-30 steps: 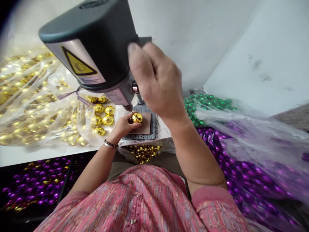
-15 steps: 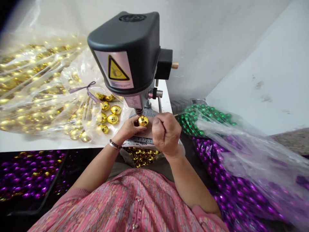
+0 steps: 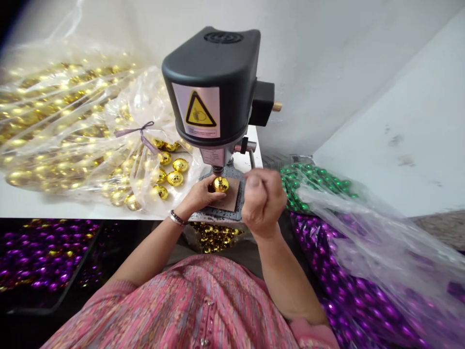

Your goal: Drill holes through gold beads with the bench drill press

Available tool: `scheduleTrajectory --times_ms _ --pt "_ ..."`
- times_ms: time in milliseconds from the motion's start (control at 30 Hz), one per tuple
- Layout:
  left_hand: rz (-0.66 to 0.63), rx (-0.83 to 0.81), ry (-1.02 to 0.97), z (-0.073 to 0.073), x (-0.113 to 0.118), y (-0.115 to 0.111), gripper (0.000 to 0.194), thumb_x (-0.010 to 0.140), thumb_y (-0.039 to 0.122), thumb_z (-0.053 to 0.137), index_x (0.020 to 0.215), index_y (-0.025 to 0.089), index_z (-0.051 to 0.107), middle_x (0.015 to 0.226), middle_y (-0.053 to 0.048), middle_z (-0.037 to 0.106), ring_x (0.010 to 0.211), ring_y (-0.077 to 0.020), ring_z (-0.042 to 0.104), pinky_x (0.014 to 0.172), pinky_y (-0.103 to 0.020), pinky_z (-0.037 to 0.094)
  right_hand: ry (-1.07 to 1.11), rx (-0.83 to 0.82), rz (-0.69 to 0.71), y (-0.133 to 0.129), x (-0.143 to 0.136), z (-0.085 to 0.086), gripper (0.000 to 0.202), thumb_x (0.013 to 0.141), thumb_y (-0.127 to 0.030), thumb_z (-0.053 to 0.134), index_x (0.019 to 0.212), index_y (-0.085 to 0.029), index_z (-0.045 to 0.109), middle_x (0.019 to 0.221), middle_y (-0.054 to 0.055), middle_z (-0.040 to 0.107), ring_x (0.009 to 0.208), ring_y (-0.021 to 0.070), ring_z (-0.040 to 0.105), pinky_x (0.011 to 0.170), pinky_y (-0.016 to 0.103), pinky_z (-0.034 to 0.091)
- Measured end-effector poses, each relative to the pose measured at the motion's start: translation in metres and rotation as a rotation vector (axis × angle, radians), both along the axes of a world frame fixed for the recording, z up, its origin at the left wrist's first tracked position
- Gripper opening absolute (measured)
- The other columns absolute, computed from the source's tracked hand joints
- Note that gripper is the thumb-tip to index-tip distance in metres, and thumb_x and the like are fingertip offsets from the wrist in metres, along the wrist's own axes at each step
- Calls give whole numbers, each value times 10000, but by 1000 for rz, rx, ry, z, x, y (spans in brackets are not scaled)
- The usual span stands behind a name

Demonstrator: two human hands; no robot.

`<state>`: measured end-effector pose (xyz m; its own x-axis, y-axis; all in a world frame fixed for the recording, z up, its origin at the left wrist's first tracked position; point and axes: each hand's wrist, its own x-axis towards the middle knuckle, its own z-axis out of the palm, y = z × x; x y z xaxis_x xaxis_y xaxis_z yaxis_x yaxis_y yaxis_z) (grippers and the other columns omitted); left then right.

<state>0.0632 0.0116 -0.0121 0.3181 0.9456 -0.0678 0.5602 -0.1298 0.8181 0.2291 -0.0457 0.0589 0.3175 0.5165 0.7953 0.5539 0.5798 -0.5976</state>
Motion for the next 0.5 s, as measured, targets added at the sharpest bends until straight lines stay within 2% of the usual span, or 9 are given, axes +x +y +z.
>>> scheduleTrajectory --times_ms 100,167,233,367,433,500 --pt "23 29 -5 -1 -2 -8 623 720 270 769 1310 174 592 1150 -65 715 1023 -246 663 920 -354 508 95 -143 -4 2 -2 43 364 976 -440 408 743 -200 552 629 -20 499 566 85 472 581 284 406" --pt "18 48 -33 0 -7 -17 622 722 255 765 1312 176 583 1161 -63 708 1022 -233 659 915 -343 511 168 -182 33 6 -3 60 416 964 -496 415 701 -186 502 621 -27 464 563 74 452 581 276 376" --pt "2 61 -45 1 -14 -27 614 729 247 759 1312 171 581 1156 -67 707 1012 -222 657 902 -330 514 198 -185 55 9 -3 65 420 961 -501 417 700 -178 477 634 -30 451 585 69 462 591 266 375" --pt "-94 66 -53 5 -31 -49 638 712 233 776 1321 190 589 1204 -79 695 1040 -220 648 928 -336 511 223 -180 87 9 -5 62 372 961 -451 406 724 -174 480 660 -31 453 612 67 489 606 262 408" --pt "-165 52 -50 6 -41 -57 674 691 270 810 1327 206 597 1239 -85 682 970 -201 653 891 -329 523 236 -179 79 8 -6 61 365 955 -441 409 719 -175 487 644 -35 453 596 66 488 598 263 404" --pt "-173 40 -32 7 -52 -60 700 693 340 827 1341 208 596 1214 -87 688 824 -162 634 795 -307 534 248 -171 56 8 -6 60 369 948 -445 415 711 -175 497 621 -38 450 575 67 484 581 263 388"
